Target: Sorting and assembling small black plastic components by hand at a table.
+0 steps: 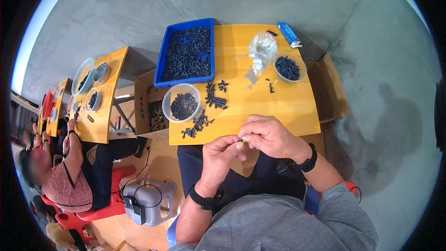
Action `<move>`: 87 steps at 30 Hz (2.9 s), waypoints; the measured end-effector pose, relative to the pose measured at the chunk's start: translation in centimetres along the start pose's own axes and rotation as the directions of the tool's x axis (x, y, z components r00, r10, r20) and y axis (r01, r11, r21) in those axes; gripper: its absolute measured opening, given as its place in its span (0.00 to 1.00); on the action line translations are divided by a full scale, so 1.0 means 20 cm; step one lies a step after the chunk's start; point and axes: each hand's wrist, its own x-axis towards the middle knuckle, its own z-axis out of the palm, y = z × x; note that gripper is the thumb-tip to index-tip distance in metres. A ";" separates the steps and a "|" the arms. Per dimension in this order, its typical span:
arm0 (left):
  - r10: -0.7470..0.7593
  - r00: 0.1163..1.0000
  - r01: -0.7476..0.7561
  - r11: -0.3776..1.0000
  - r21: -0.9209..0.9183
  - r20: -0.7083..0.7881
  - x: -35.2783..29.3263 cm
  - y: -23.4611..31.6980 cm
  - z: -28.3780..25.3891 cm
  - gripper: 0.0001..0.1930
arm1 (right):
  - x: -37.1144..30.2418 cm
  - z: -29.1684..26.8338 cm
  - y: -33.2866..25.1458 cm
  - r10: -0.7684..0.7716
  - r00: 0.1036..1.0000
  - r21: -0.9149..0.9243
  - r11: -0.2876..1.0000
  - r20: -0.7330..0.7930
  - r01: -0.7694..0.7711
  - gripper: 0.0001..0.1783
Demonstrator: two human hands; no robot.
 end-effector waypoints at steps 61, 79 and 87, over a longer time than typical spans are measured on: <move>-0.170 0.981 0.160 0.981 0.111 0.093 0.05 0.04 -0.01 0.04 | -0.02 -0.02 0.03 -0.014 0.998 -0.179 0.983 0.062 0.024 0.06; -0.135 0.991 0.137 0.983 0.119 -0.027 0.12 -0.07 -0.04 0.04 | -0.09 -0.39 0.94 0.292 0.788 -0.505 0.637 -0.542 -0.583 0.08; -0.163 0.986 0.165 0.984 0.065 -0.029 0.13 -0.10 -0.03 0.03 | -0.08 -0.39 0.97 0.288 0.812 -0.549 0.618 -0.508 -0.563 0.08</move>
